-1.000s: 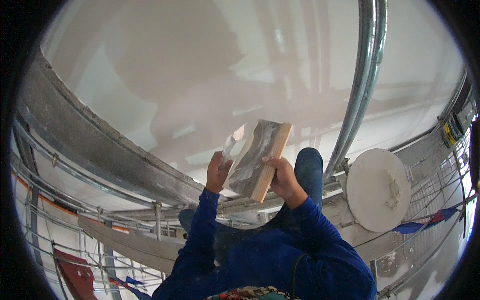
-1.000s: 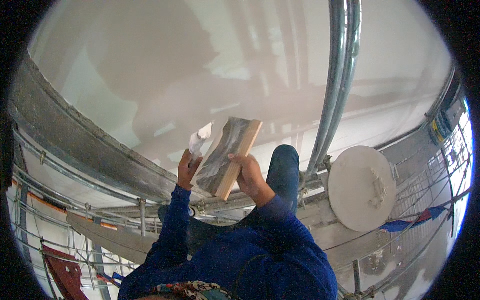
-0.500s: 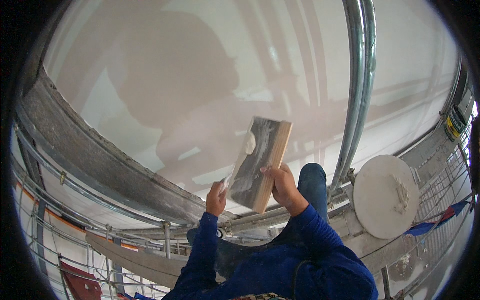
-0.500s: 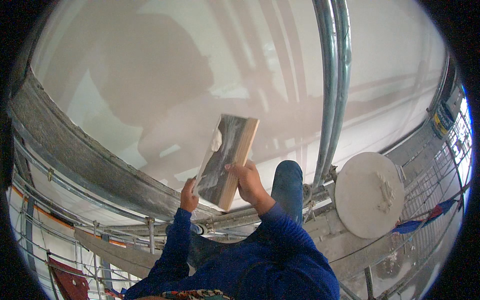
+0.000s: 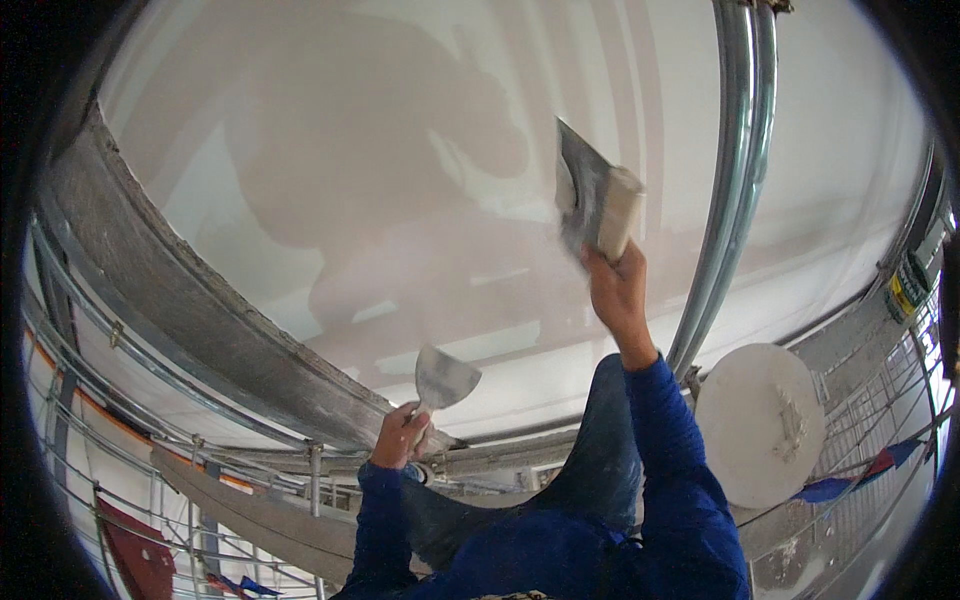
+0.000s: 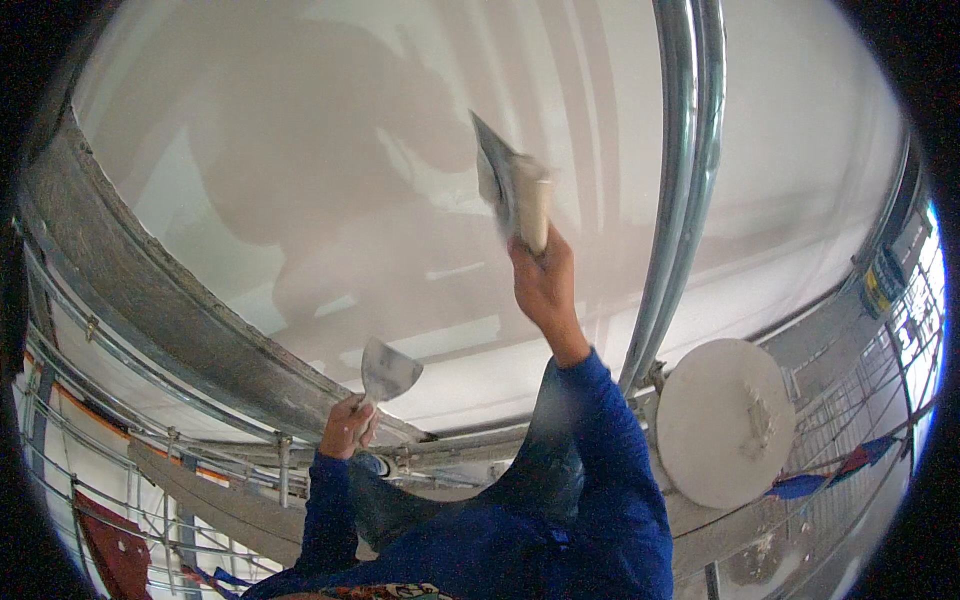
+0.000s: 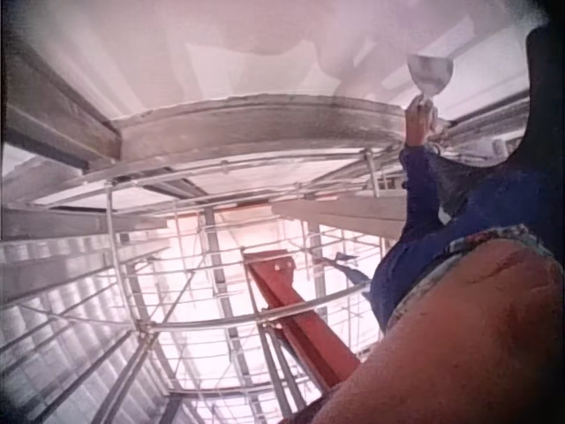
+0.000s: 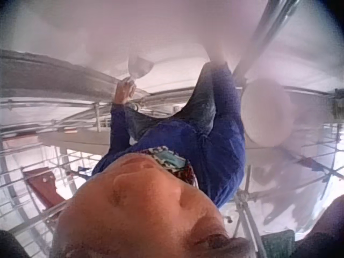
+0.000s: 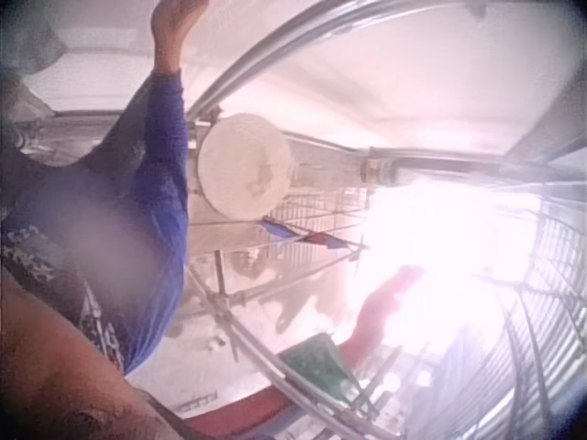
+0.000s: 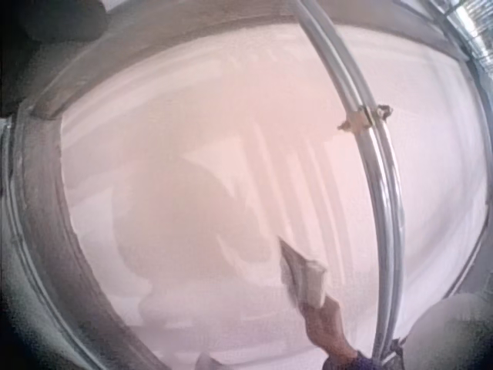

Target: The person applies plaster to a ceiling using a trowel and hawk while standing on scaffolding. They repeatedly scoop plaster from the hawk and spread it across the ceiling surface, smoothing the material with the trowel.

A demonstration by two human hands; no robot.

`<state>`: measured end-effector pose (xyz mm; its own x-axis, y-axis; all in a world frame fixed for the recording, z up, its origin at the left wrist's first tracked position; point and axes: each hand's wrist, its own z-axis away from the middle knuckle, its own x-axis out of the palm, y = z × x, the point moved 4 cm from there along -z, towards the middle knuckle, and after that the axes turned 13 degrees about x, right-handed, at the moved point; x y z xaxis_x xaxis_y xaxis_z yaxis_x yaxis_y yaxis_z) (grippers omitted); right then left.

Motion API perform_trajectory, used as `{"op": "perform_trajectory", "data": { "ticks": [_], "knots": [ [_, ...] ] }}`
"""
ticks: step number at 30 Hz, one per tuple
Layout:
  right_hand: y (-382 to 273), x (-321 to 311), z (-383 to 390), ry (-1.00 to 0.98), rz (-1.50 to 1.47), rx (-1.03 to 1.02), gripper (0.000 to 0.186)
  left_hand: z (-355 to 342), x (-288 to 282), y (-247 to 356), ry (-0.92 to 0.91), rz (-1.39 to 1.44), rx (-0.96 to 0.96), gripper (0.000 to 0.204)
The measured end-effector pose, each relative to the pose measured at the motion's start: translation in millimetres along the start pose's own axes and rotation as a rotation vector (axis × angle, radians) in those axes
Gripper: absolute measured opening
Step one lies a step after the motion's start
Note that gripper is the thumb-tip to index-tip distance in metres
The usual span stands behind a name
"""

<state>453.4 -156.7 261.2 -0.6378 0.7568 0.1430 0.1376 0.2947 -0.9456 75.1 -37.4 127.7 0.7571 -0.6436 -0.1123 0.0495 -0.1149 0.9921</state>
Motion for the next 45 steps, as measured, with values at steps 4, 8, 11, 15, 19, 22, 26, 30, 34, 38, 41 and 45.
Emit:
{"op": "perform_trajectory", "data": {
  "ticks": [4,8,11,15,19,22,26,30,34,38,41,45],
  "knots": [
    [-67.6,18.6,-90.6,0.311,0.561,-0.787,0.051,31.1,-18.1,-39.9,0.064,-0.102,-0.009,0.023],
    [-102.4,47.8,-191.8,0.541,0.961,-1.012,0.057,78.4,-44.9,-87.0,0.168,-0.040,-0.061,0.020],
    [-110.7,61.2,-241.3,0.647,1.067,-1.093,0.059,116.1,-66.7,-114.1,0.398,-0.119,-0.180,0.019],
    [-107.6,72.9,-277.8,0.652,1.127,-1.083,0.061,136.6,-79.8,-128.4,0.602,0.036,-0.141,0.020],
    [-102.8,78.0,-296.0,0.658,1.097,-1.098,0.063,134.0,-84.8,-138.6,0.607,0.158,-0.202,0.021],
    [-98.3,78.1,-305.3,0.649,1.091,-1.107,0.063,132.9,-91.2,-146.1,0.613,0.140,-0.222,0.023],
    [-93.8,76.0,-310.3,0.628,1.090,-1.120,0.065,132.6,-93.1,-149.2,0.581,0.172,-0.195,0.025],
    [-92.9,76.8,-308.4,0.624,1.082,-1.125,0.067,129.2,-87.8,-138.0,0.569,0.126,-0.218,0.026],
    [-82.3,74.2,-305.2,0.582,1.077,-1.082,0.070,126.3,-82.9,-130.8,0.563,0.117,-0.231,0.026],
    [-48.5,66.6,-297.2,0.546,1.138,-0.975,0.071,137.3,-94.8,-150.7,0.643,0.135,-0.244,0.031],
    [-15.4,60.9,-284.1,0.498,1.153,-0.913,0.073,144.8,-106.4,-169.1,0.569,0.240,-0.168,0.045],
    [25.6,54.6,-263.3,0.451,1.144,-0.837,0.079,145.8,-109.7,-172.5,0.462,0.262,-0.116,0.044]
  ]
}}
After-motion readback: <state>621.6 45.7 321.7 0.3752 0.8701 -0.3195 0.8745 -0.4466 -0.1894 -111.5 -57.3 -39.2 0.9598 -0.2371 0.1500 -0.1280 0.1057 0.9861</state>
